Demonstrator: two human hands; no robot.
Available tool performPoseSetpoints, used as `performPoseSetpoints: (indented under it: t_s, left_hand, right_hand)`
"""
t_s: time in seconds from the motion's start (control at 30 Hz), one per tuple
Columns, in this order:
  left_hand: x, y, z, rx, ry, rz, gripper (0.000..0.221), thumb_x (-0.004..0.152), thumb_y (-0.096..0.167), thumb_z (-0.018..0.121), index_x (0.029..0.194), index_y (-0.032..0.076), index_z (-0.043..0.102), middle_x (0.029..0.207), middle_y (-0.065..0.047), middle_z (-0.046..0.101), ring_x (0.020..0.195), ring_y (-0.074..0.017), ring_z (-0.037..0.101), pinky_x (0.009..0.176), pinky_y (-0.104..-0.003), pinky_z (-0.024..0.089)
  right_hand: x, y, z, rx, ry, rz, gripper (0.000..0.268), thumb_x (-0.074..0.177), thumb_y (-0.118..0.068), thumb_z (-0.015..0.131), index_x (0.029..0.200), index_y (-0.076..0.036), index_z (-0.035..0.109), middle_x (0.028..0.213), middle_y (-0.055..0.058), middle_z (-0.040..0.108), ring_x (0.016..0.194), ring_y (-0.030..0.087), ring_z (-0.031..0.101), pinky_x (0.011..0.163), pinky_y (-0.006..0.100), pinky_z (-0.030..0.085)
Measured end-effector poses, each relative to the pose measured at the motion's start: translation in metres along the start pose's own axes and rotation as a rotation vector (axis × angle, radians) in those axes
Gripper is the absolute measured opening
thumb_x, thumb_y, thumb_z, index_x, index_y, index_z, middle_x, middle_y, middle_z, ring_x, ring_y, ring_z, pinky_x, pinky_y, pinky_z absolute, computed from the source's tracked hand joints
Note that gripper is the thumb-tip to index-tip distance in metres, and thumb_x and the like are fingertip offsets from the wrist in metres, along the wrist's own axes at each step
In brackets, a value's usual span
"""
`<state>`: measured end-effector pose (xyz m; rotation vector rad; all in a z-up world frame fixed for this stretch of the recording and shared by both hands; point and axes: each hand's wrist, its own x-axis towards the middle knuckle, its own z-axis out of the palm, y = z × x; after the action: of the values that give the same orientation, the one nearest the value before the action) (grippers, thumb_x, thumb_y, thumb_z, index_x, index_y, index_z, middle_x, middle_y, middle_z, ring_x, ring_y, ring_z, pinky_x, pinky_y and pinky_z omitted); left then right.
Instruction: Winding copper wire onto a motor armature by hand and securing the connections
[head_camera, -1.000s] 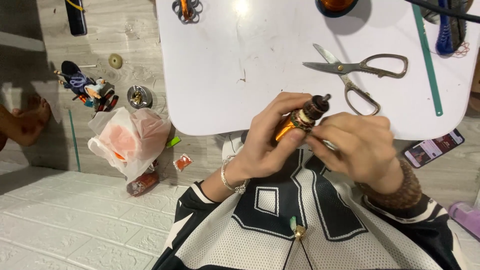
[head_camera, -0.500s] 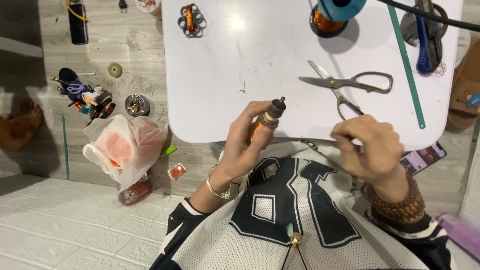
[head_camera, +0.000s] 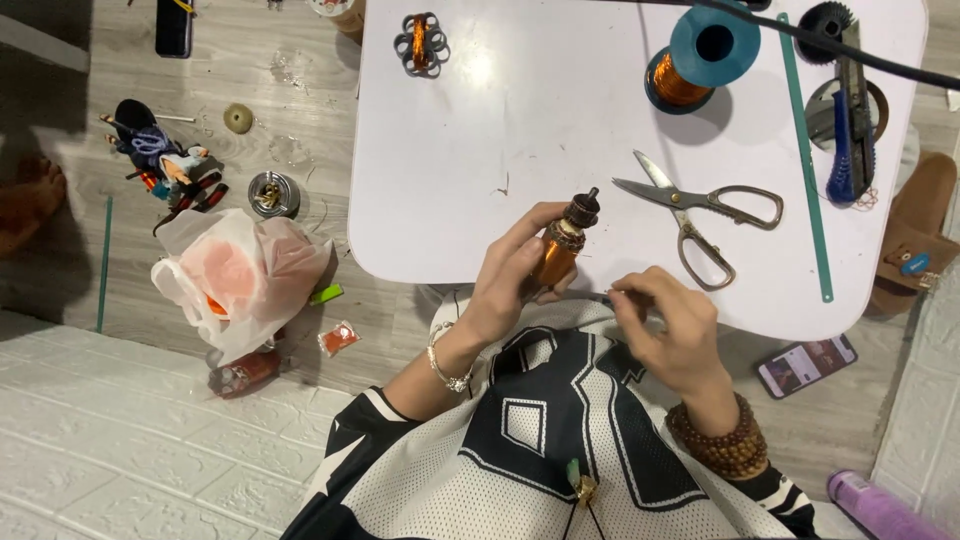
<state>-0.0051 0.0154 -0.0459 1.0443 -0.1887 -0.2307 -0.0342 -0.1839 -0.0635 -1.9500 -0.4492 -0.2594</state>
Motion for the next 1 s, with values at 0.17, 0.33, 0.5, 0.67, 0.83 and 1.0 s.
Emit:
performPoseSetpoints:
  t_s: [0.17,0.33,0.5,0.67,0.83,1.0]
  left_hand:
    - [0.001,0.000,0.002,-0.012,0.007,0.020,0.053,0.102,0.036,0.043,0.140,0.000,0.049,0.055,-0.003,0.039,0.056,-0.0155,0.049,0.047,-0.023,0.038]
    - [-0.001,-0.014,0.002,-0.011,0.042,0.031,0.046,0.104,0.028,0.046,0.141,0.001,0.049,0.061,-0.002,0.050,0.062,-0.0128,0.057,0.050,-0.021,0.043]
    - [-0.003,-0.021,0.016,-0.076,0.094,0.095,0.040,0.104,0.014,0.051,0.142,-0.001,0.046,0.069,-0.005,0.059,0.063,-0.0130,0.064,0.055,-0.022,0.051]
    - [0.001,-0.018,0.016,0.107,0.127,0.134,0.046,0.101,0.022,0.055,0.142,0.003,0.045,0.105,-0.010,0.060,0.077,-0.0130,0.061,0.066,-0.026,0.053]
    - [0.001,-0.016,0.015,0.227,0.074,0.104,0.055,0.101,0.038,0.051,0.145,0.009,0.036,0.099,-0.004,0.056,0.077,-0.0132,0.056,0.069,-0.025,0.052]
    - [0.001,-0.002,0.016,0.097,0.037,0.070,0.050,0.105,0.029,0.052,0.149,0.010,0.038,0.155,-0.012,0.046,0.136,-0.0217,0.056,0.116,-0.035,0.052]
  right_hand:
    - [0.004,-0.011,0.003,0.020,-0.033,0.040,0.004,0.089,0.002,0.068,0.092,0.003,0.069,0.062,0.009,0.061,0.047,0.018,0.059,0.042,0.029,0.048]
    - [0.012,-0.022,0.007,0.136,0.011,0.108,0.014,0.088,-0.003,0.071,0.099,0.005,0.068,0.066,0.011,0.064,0.054,0.018,0.065,0.048,0.029,0.053]
    - [0.014,-0.027,0.022,0.266,0.034,0.257,0.018,0.099,-0.013,0.065,0.102,0.004,0.061,0.074,0.010,0.061,0.066,0.015,0.064,0.062,0.032,0.055]
    - [0.011,-0.034,0.033,0.283,0.013,0.372,0.038,0.097,-0.029,0.063,0.113,0.004,0.056,0.101,0.017,0.062,0.085,0.022,0.066,0.077,0.037,0.059]
    - [0.017,-0.035,0.034,0.217,-0.003,0.364,0.033,0.100,-0.012,0.061,0.122,0.008,0.048,0.122,0.028,0.060,0.098,0.034,0.068,0.080,0.040,0.063]
    - [0.016,-0.031,0.037,0.221,0.112,0.465,0.024,0.101,-0.006,0.064,0.118,0.002,0.049,0.110,0.018,0.060,0.099,0.024,0.063,0.086,0.030,0.056]
